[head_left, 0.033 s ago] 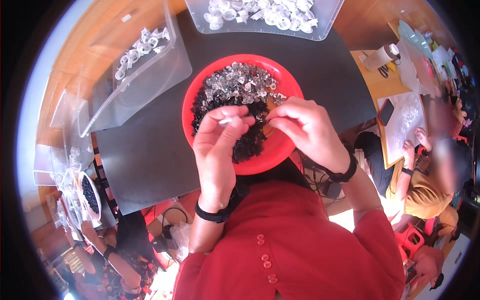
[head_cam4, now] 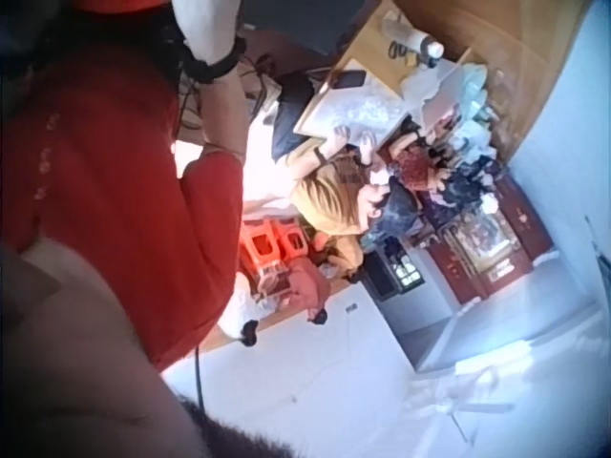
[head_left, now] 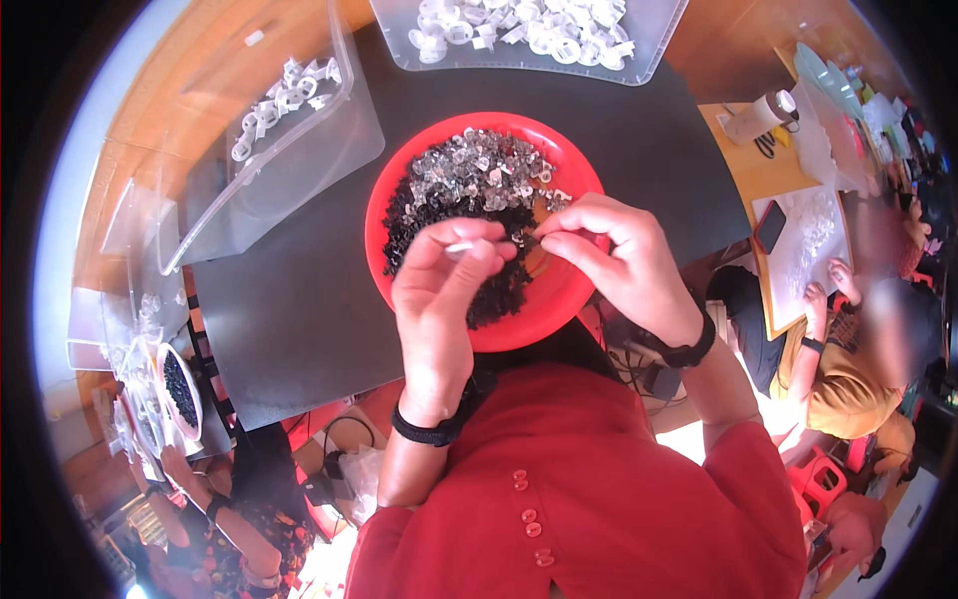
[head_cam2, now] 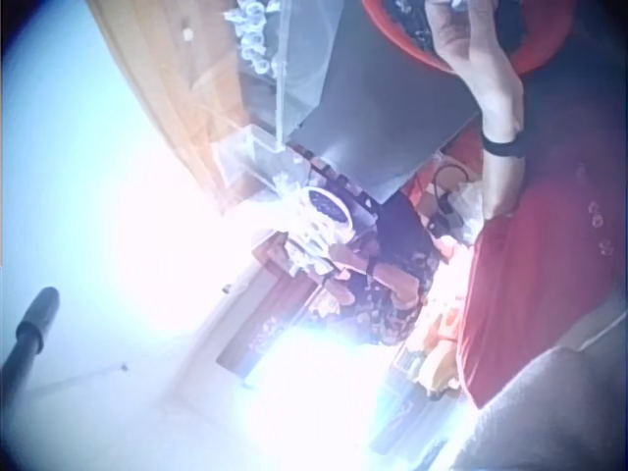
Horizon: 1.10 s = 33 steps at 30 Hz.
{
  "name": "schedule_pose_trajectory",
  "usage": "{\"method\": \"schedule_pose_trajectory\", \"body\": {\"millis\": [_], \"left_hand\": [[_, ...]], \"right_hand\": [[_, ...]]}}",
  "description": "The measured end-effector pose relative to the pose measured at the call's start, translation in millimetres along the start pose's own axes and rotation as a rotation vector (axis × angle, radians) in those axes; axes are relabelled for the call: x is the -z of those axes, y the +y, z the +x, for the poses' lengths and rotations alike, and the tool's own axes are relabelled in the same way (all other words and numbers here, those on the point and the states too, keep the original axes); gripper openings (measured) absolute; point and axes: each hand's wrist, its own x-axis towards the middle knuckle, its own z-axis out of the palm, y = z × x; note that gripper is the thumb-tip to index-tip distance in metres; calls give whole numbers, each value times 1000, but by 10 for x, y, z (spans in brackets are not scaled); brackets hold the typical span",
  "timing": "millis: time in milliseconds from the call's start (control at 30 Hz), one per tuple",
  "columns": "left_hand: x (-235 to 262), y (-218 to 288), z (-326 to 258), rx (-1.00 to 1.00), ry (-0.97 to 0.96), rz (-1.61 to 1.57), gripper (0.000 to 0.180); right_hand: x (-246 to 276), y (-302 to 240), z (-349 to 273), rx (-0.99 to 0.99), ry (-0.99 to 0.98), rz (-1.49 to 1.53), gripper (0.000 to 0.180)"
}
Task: Sorting and inspecting small plastic components from a red bowl in a workspace.
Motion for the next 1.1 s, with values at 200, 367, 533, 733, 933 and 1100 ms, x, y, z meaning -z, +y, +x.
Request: {"method": "schedule_pose_trajectory", "body": {"millis": [200,367,533,733,933,1100], "left_hand": [[-134,-114,-49,-38,-140,78,15],[-133,-71,-49,124,-145,-26,12],[-42,-82,-19,241,-212,-247,12],[-83,-90,-32,196,-138,-186,10],[-148,-82,-65,35,-84,-10,10],[-151,-58,-67,-8,-66,39,10]], "right_hand": [[-6,-52,-26,-157,6,491,14],[-85,33,-31,14,34,445,11],[-109,88,-1,285,80,252,10],[-61,-13,-24,362,194,-74,13],[-27,-69,-3,522,213,-355,13],[-27,-47,1,602,165,-493,13]]}}
